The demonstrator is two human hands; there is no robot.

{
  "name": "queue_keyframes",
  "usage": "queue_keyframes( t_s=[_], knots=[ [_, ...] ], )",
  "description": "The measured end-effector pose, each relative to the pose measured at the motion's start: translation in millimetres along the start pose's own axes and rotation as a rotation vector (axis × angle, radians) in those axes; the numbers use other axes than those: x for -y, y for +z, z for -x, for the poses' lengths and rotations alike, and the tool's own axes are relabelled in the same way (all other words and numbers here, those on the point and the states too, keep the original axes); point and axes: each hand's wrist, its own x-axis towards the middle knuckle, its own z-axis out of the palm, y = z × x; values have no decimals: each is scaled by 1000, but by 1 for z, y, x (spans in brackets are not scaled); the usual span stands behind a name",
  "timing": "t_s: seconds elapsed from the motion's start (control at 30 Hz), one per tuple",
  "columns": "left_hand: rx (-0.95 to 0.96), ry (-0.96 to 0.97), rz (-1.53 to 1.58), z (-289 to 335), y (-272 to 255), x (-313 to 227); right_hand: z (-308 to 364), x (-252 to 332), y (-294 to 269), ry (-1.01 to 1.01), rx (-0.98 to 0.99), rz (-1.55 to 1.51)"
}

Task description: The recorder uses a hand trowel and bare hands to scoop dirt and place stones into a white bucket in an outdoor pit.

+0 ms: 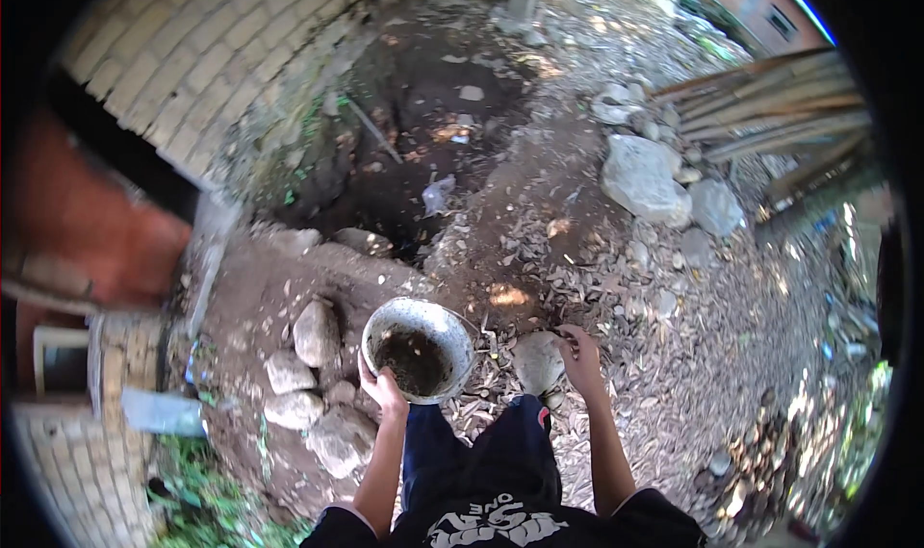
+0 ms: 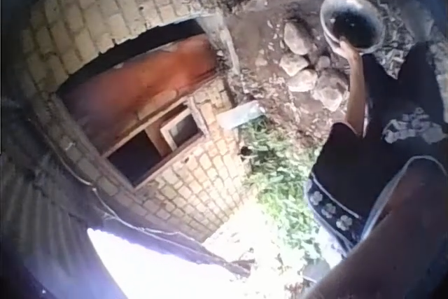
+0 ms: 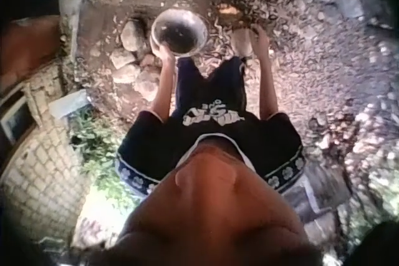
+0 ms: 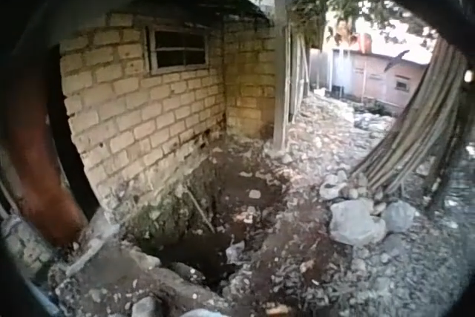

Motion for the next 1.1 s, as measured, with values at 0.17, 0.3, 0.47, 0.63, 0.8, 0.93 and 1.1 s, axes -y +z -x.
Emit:
queue_keyframes(
  t_s=[0.17, 0.3, 0.47, 0.63, 0.8, 0.93, 1.1],
  knots=[
    [267, 1, -84, -85, 7, 29, 19, -16, 74, 202, -159, 51],
    [319, 71, -256, -138, -1, 58, 3, -25, 149, 233, -126, 71],
    [395, -43, -200, -176, 1, 152, -18, -136, 246, 299, -82, 160],
    [589, 88, -474, -236, 12, 286, -54, -270, 325, 268, -50, 300],
    [438, 67, -353, -258, 47, 383, -51, -387, 383, 285, 96, 445],
    [449, -53, -265, -264, 68, 409, -43, -469, 405, 218, 160, 575],
    [502, -14, -143, -279, 71, 431, -66, -536, 438, 322, 361, 840]
  ],
)
